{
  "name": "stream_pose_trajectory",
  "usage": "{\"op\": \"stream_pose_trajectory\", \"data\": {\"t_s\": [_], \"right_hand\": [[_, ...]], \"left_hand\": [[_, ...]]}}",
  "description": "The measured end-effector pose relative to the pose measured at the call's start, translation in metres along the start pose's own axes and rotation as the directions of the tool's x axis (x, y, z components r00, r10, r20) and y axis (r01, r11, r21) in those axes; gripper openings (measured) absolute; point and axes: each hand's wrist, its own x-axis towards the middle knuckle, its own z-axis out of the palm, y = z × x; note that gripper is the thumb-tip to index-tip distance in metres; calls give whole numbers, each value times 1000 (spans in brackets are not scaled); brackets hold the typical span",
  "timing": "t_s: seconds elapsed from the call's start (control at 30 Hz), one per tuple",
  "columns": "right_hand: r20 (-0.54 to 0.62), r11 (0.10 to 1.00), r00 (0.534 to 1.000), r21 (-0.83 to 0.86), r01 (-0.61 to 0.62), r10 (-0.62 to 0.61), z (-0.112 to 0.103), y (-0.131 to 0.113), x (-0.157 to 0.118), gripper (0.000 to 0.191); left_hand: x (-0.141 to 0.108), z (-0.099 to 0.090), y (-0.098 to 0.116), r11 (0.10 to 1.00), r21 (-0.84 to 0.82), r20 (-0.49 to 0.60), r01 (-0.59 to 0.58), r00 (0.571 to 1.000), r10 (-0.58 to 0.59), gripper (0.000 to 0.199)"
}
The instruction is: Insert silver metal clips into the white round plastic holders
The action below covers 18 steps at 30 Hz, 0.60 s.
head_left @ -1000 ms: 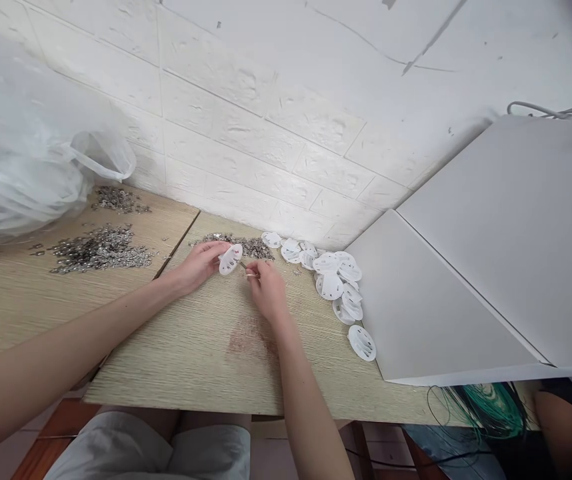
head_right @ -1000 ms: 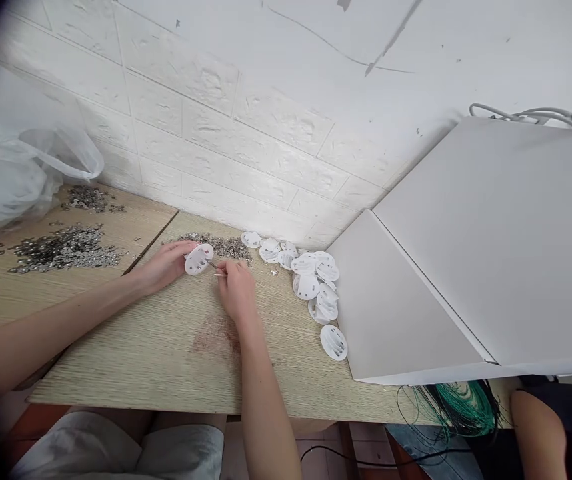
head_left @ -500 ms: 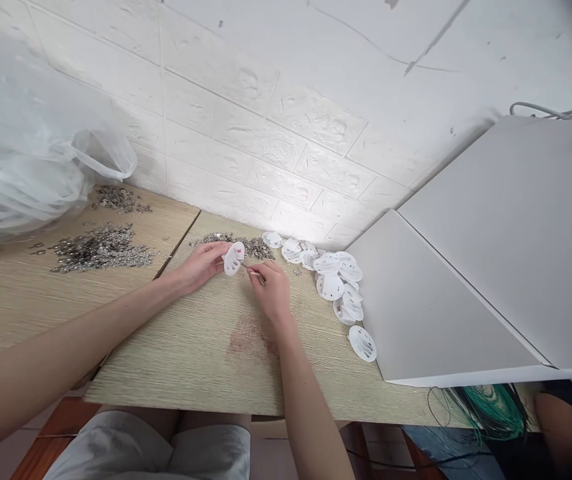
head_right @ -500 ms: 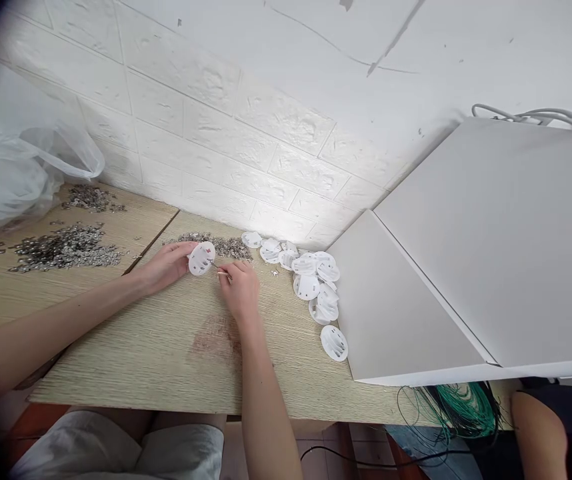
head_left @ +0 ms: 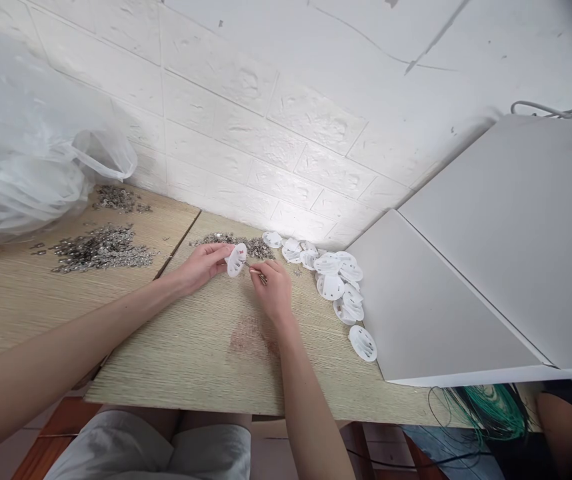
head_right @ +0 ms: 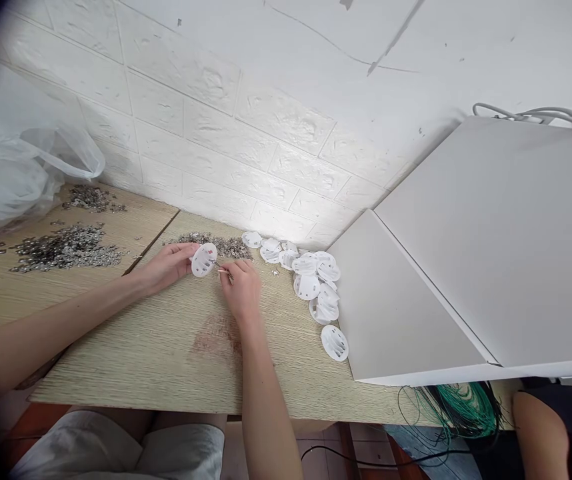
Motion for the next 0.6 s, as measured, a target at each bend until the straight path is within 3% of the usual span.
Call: {"op": "stream_pose_trajectory", "data": {"t_s": [0.13, 0.3, 0.6], "right_hand": [[-13, 998, 998, -20, 54, -54, -1, 0, 0, 20], [-14, 996, 996, -31, 88, -89, -1, 1, 0, 24], [51, 996, 997, 57, -61, 58, -2, -4, -1, 25]], "left_hand": [[-3, 0, 1, 998, 69, 45, 0, 999, -3, 34], [-8, 3, 3, 994, 111, -9, -11, 1000, 12, 36], [-6, 7, 3, 997, 69, -32, -17, 999, 20, 35]]}}
